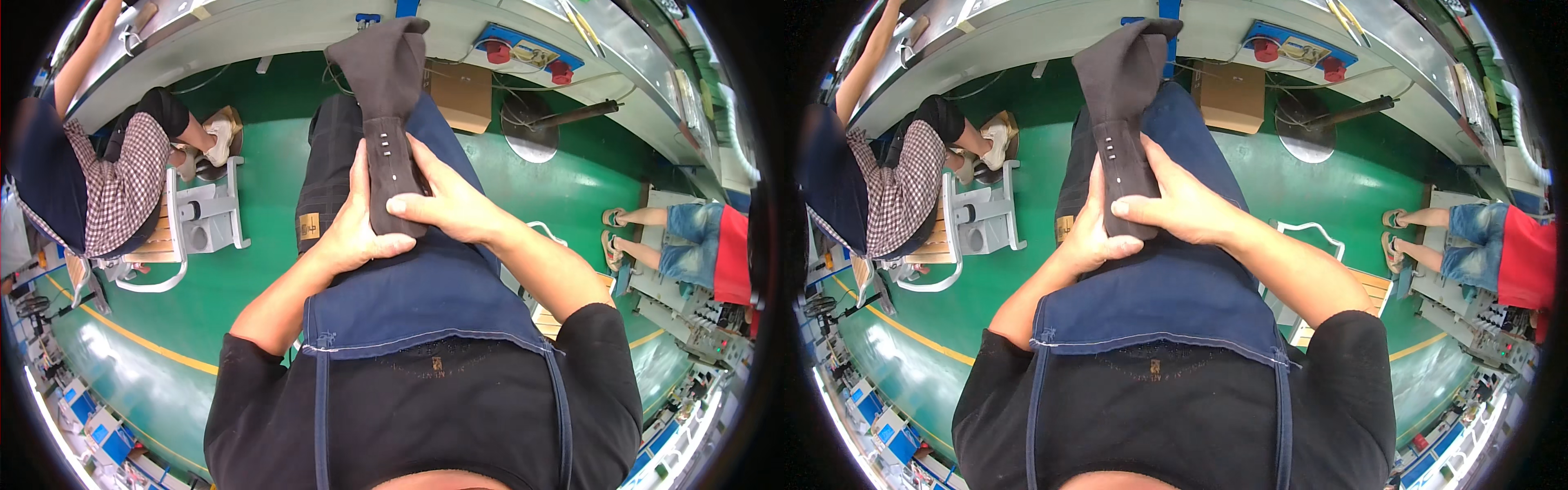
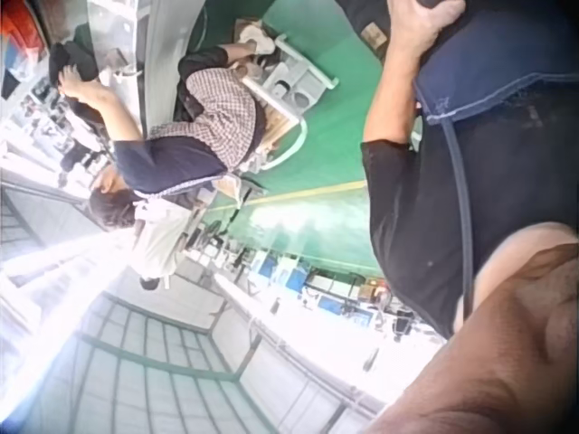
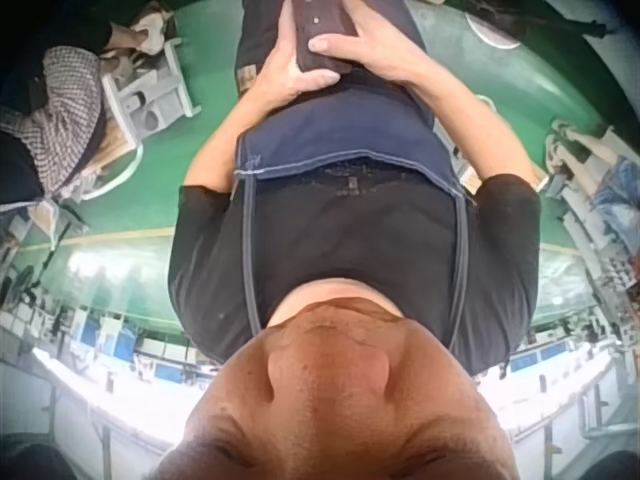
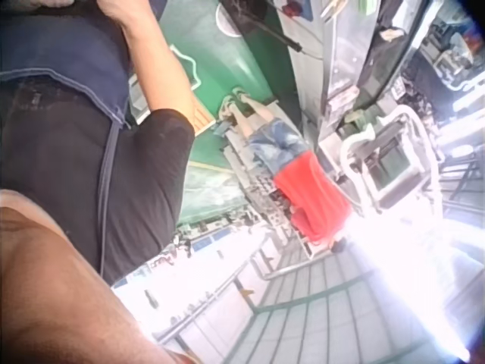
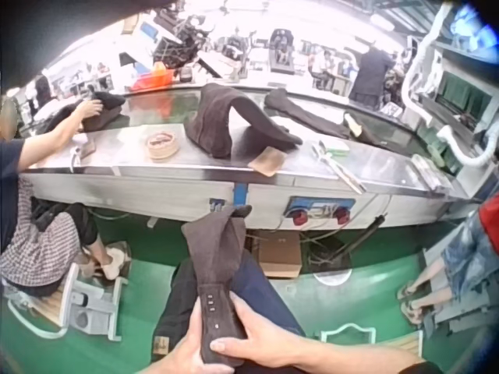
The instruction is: The person is manufacturing shoes at a factory workbench, using tools and manual manipulation.
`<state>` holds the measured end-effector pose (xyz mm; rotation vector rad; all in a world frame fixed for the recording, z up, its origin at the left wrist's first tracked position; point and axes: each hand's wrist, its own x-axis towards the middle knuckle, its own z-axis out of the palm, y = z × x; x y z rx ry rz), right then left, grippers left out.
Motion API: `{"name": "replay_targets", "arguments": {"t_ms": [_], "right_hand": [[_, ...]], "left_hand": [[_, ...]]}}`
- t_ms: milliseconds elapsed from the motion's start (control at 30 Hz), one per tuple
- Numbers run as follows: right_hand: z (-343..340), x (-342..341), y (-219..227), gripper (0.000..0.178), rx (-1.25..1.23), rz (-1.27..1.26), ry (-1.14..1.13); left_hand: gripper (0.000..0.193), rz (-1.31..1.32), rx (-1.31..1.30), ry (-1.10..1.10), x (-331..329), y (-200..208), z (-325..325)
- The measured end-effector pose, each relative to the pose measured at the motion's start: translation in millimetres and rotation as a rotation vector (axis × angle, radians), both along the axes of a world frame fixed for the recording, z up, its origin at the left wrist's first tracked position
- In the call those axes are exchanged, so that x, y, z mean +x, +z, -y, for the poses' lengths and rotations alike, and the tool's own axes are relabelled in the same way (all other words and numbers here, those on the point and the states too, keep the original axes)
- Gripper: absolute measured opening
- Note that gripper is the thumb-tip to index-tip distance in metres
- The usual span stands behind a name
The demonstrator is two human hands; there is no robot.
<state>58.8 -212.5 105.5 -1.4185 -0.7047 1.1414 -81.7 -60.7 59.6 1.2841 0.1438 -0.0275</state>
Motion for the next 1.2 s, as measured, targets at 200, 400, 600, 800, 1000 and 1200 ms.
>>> {"name": "replay_targets", "arguments": {"t_ms": [200, 400, 600, 800, 1000, 1200], "right_hand": [[12, 18, 5, 0.11, 0.02, -0.21, -0.054], [37, 42, 16, 0.09, -0.08, -0.242, -0.16], [70, 40, 17, 0.053, -0.11, -0.405, -0.52], [107, 45, 57, 0.057, 0.0, -0.343, -0.606], [121, 53, 94, 0.075, 0.132, -0.195, -0.708], [124, 64, 93, 0.075, 0.221, -0.169, -0.84]], "left_hand": [[0.167, 0.043, 0.272, -0.037, 9, -14, 5], [0.155, 0.241, 0.665, -0.199, 33, -27, 12], [0.108, 0.128, 0.391, -0.175, 71, -5, -10], [0.086, 0.263, 0.577, 0.506, 158, 51, -86], [0.102, 0.524, 1.044, 0.797, 302, 128, -152], [0.105, 0.167, 1.464, 0.798, 397, 137, -164]]}}
